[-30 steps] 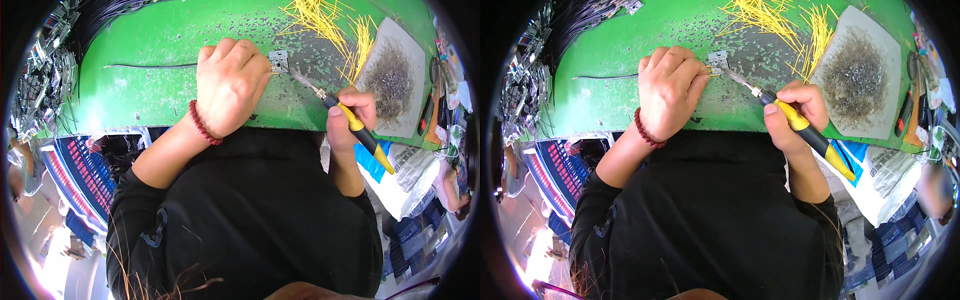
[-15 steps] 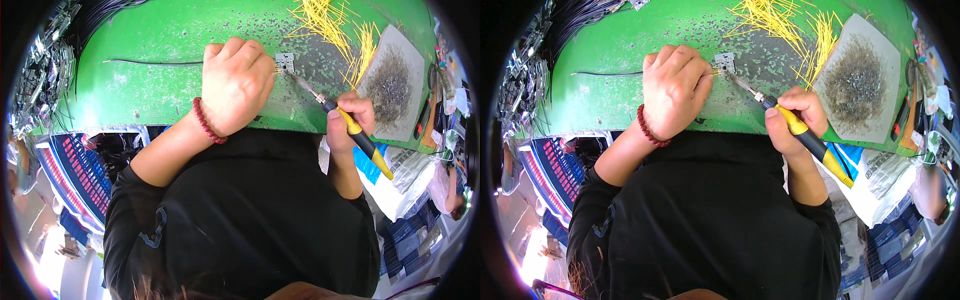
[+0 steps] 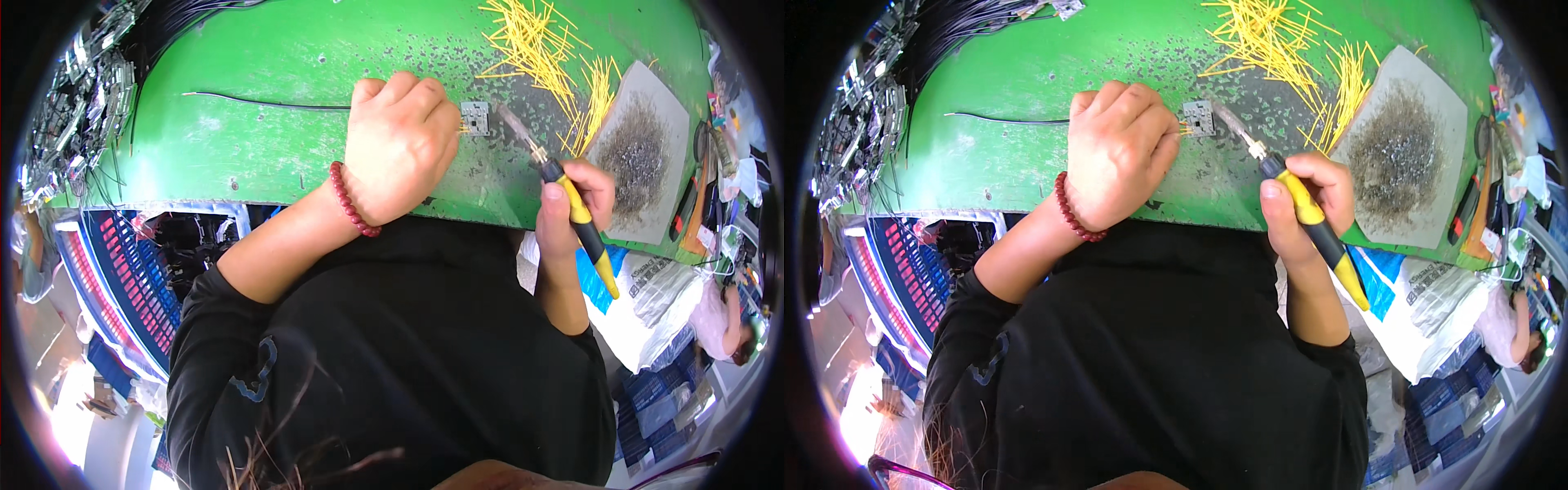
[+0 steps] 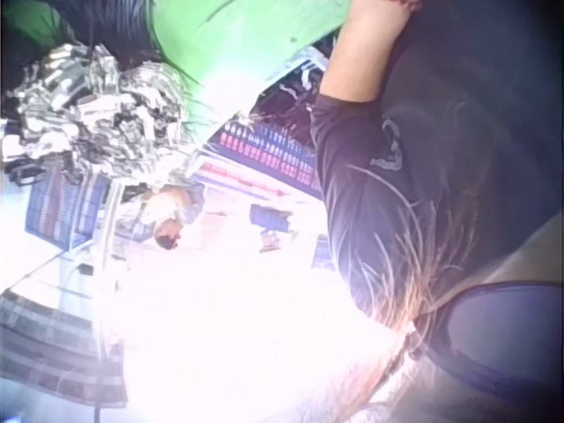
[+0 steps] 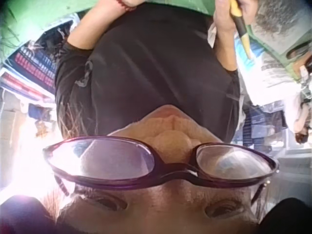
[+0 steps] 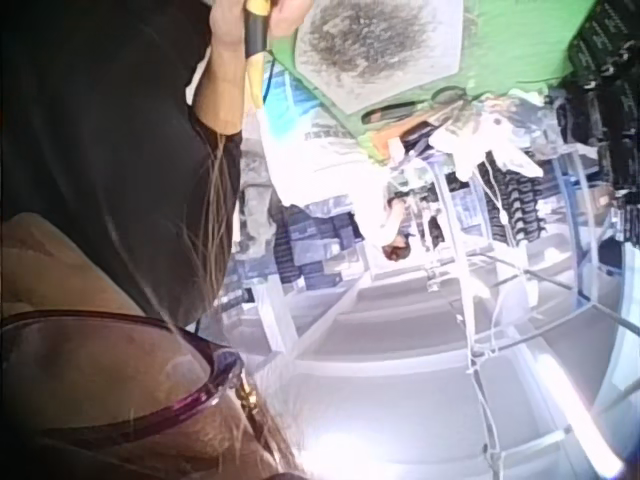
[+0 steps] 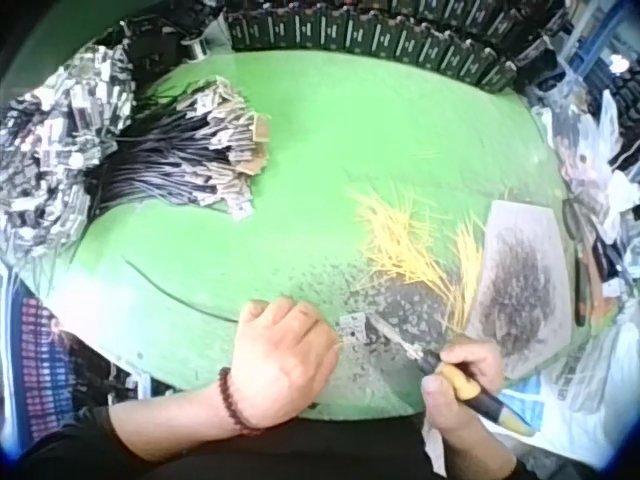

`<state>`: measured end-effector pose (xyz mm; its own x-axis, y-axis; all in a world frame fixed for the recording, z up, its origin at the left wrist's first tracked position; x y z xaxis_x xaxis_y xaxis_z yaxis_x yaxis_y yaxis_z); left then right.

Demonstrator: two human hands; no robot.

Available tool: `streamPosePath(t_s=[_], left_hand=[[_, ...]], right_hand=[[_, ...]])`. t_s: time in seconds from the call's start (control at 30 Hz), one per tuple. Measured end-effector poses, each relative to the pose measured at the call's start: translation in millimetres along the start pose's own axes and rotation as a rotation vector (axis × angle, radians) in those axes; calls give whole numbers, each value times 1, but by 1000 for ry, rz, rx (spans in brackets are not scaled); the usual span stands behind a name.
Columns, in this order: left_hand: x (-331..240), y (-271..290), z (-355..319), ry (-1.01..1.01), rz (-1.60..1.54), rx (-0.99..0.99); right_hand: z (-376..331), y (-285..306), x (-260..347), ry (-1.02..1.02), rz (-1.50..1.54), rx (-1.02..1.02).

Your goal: The person solders wires to circuit boards using a soldering iron and then fits the assembled boards into plastic housings. They pick up the components by hand, join them with the iron, and position the boards inside the housings to solder additional connections.

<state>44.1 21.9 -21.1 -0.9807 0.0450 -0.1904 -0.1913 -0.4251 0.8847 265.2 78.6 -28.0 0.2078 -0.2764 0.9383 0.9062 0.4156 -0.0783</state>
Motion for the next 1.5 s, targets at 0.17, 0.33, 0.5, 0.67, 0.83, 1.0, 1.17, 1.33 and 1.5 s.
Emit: streamPosePath(t_s=[0.17,0.33,0.5,0.67,0.83,1.0,1.17,1.33,1.5], left_hand=[[1,2,-7,-27,5,-4],[-3,7,-5,13,-25,-62],[0,12,-8,29,-27,-64],[43,46,-17,3,19,-119],[170,136,-21,389,459,-249],[248,180,18,702,660,-386],[274,178,28,714,693,-288],[262,181,26,662,603,-248],[263,175,52,595,819,44]], right_hand=[[11,-6,-3,-184,-230,21],[31,-25,-11,75,-240,437],[32,-33,-23,-109,-254,466],[33,-32,-23,-35,-198,429],[25,-26,-32,16,-30,253],[26,-28,-29,-9,-44,255],[26,-30,-29,60,-48,281],[28,-31,-27,3,-40,231],[26,-28,-28,48,-89,290]])
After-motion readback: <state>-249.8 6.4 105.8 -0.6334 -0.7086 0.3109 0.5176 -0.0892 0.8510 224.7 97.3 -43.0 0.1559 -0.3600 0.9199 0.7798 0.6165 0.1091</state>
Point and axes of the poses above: each hand's wrist, its own z-axis towards the middle knuckle, its own y-axis out of the back of the hand, x = y × z, the point moved 1 cm from there along z, towards the middle knuckle, and after that the axes turned 14 degrees about z, right-handed, at the moved point
